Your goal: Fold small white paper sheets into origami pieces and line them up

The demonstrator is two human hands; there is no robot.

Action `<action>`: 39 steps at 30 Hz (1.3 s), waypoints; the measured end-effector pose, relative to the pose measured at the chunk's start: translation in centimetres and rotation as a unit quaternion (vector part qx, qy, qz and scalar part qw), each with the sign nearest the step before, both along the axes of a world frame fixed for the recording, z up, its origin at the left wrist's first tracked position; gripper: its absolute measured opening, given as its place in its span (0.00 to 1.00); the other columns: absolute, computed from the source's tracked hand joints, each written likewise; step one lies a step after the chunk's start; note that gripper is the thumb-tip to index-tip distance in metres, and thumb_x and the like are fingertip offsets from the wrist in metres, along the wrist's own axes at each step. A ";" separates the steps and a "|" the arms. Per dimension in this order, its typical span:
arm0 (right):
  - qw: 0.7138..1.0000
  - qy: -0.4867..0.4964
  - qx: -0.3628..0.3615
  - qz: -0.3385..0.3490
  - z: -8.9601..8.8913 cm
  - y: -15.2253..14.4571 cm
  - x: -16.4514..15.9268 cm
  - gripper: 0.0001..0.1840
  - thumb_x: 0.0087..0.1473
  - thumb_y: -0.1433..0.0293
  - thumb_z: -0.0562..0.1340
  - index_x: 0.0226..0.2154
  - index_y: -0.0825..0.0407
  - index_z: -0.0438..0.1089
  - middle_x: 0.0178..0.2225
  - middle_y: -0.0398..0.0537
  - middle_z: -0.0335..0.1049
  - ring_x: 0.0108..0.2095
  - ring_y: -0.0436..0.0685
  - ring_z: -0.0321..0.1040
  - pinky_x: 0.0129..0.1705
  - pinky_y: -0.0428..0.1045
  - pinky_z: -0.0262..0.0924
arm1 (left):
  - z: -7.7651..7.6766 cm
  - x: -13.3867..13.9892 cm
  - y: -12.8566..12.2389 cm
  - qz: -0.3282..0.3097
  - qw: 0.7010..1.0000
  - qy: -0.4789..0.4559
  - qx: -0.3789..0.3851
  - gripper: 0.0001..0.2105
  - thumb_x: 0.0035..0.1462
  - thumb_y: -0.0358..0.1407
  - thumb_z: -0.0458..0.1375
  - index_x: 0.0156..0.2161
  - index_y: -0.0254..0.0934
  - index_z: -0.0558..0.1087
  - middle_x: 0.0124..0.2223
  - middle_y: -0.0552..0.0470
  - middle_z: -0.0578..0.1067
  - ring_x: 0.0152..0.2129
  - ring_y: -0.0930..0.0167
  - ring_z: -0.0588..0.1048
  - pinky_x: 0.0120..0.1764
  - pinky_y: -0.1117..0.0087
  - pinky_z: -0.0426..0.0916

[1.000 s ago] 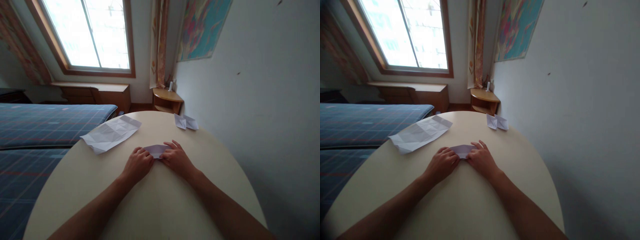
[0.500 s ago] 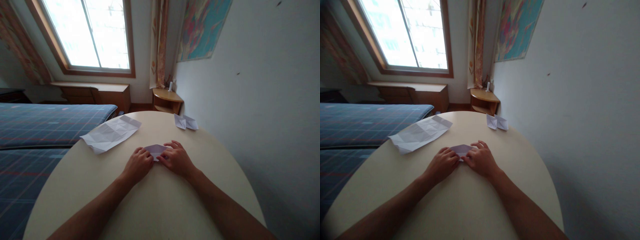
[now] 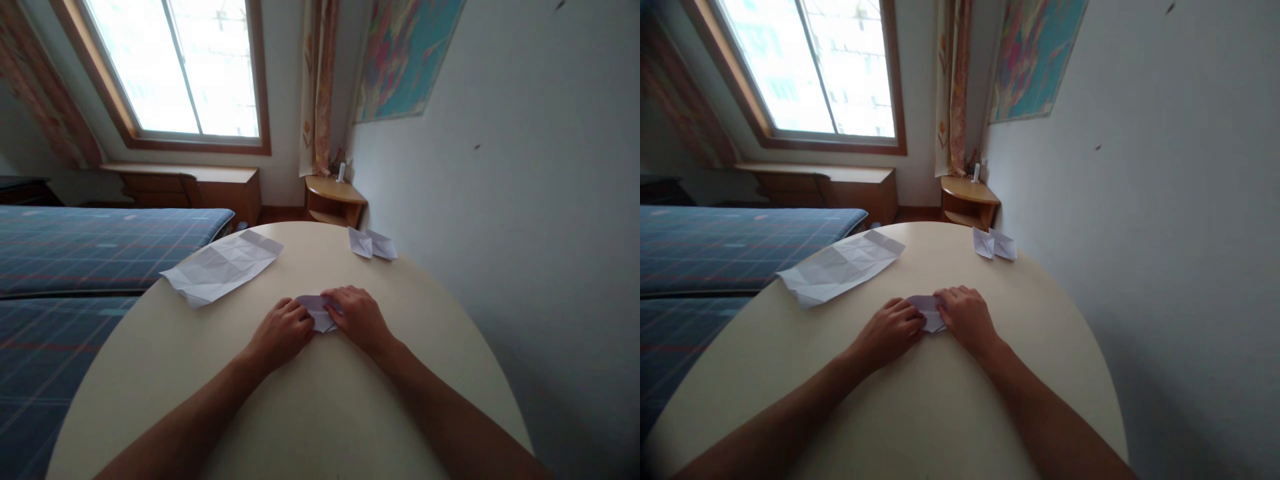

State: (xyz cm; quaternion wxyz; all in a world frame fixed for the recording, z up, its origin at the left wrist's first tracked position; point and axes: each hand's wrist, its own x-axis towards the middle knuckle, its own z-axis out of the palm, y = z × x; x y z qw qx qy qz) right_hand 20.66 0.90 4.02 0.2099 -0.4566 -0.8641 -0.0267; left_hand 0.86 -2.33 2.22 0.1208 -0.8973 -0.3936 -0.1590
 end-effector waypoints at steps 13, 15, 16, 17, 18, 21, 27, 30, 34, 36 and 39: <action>1.000 -0.002 0.004 -0.006 0.1 -0.1 -0.1 0.04 0.57 0.72 0.64 0.32 0.48 0.74 0.33 0.43 0.77 0.35 0.55 0.72 0.39 0.48 0.55 | 0.5 0.0 -0.6 -0.016 0.997 -0.077 0.028 0.08 0.61 0.40 0.59 0.36 0.39 0.76 0.38 0.50 0.78 0.38 0.65 0.74 0.48 0.60 0.64; 1.000 0.001 0.000 -0.009 0.2 -0.2 -0.1 0.04 0.57 0.72 0.64 0.32 0.48 0.75 0.33 0.43 0.77 0.35 0.54 0.72 0.38 0.48 0.56 | 0.7 0.0 -0.7 -0.003 0.994 -0.100 0.046 0.07 0.64 0.38 0.56 0.38 0.39 0.75 0.39 0.50 0.78 0.38 0.66 0.74 0.47 0.61 0.65; 1.000 0.002 -0.002 -0.008 0.2 -0.2 -0.2 0.04 0.57 0.72 0.64 0.32 0.48 0.75 0.33 0.43 0.77 0.35 0.54 0.72 0.38 0.48 0.56 | 0.7 0.0 -0.7 0.007 0.992 -0.114 0.055 0.07 0.64 0.36 0.54 0.39 0.39 0.75 0.40 0.49 0.78 0.38 0.67 0.74 0.46 0.62 0.65; 1.000 0.002 -0.005 -0.006 0.2 -0.2 -0.2 0.04 0.57 0.72 0.64 0.32 0.48 0.75 0.33 0.43 0.78 0.35 0.54 0.72 0.37 0.47 0.56 | 0.7 -0.1 -0.7 0.019 0.990 -0.128 0.063 0.07 0.65 0.34 0.53 0.41 0.39 0.74 0.41 0.49 0.78 0.38 0.67 0.74 0.45 0.63 0.66; 1.000 0.002 -0.008 -0.004 0.2 -0.2 -0.2 0.03 0.57 0.72 0.65 0.32 0.49 0.75 0.33 0.44 0.78 0.35 0.54 0.72 0.37 0.47 0.56 | 0.7 -0.1 -0.6 0.031 0.987 -0.143 0.069 0.08 0.65 0.33 0.53 0.43 0.39 0.74 0.43 0.48 0.78 0.39 0.67 0.74 0.44 0.63 0.67; 1.000 -0.004 -0.014 0.008 0.2 -0.3 -0.3 0.03 0.57 0.71 0.65 0.31 0.49 0.75 0.33 0.43 0.78 0.34 0.54 0.72 0.37 0.47 0.57 | 0.3 -0.3 -0.2 0.069 0.981 -0.168 0.073 0.10 0.65 0.32 0.54 0.50 0.38 0.71 0.48 0.47 0.78 0.42 0.66 0.75 0.44 0.64 0.68; 0.999 -0.020 -0.014 0.029 -0.1 -0.2 -0.4 0.04 0.57 0.73 0.64 0.31 0.50 0.74 0.33 0.44 0.77 0.35 0.53 0.72 0.38 0.47 0.57 | -0.2 -0.7 0.2 0.093 0.985 -0.144 0.007 0.08 0.62 0.30 0.57 0.44 0.41 0.75 0.42 0.51 0.80 0.37 0.68 0.77 0.39 0.68 0.69; 0.999 -0.007 -0.033 0.025 -0.1 -0.2 -0.3 0.05 0.57 0.74 0.63 0.32 0.49 0.74 0.34 0.43 0.78 0.35 0.53 0.73 0.36 0.46 0.57 | -0.3 -0.7 0.2 0.124 0.984 -0.123 -0.026 0.06 0.63 0.31 0.56 0.39 0.42 0.75 0.35 0.53 0.80 0.33 0.70 0.77 0.34 0.72 0.67; 0.997 0.020 -0.071 -0.004 -0.2 -0.2 -0.1 0.06 0.56 0.74 0.62 0.34 0.48 0.74 0.34 0.42 0.79 0.34 0.53 0.75 0.33 0.45 0.57 | -0.5 -0.8 0.3 0.154 0.983 -0.091 -0.045 0.06 0.64 0.32 0.54 0.40 0.42 0.74 0.32 0.53 0.80 0.27 0.70 0.78 0.30 0.73 0.65; 0.996 0.031 -0.085 -0.013 -0.2 -0.1 -0.1 0.07 0.56 0.75 0.62 0.34 0.47 0.74 0.34 0.42 0.79 0.34 0.54 0.75 0.34 0.45 0.57 | -0.5 -0.9 0.3 0.148 0.982 -0.098 -0.057 0.08 0.63 0.30 0.54 0.42 0.43 0.75 0.35 0.53 0.81 0.29 0.69 0.79 0.30 0.73 0.67; 0.995 0.042 -0.093 -0.016 -0.3 -0.1 -0.1 0.09 0.56 0.76 0.61 0.35 0.47 0.74 0.35 0.43 0.80 0.36 0.54 0.76 0.36 0.45 0.59 | -0.5 -0.9 0.2 0.136 0.979 -0.131 -0.072 0.13 0.61 0.27 0.55 0.46 0.45 0.76 0.42 0.53 0.82 0.35 0.68 0.81 0.35 0.71 0.70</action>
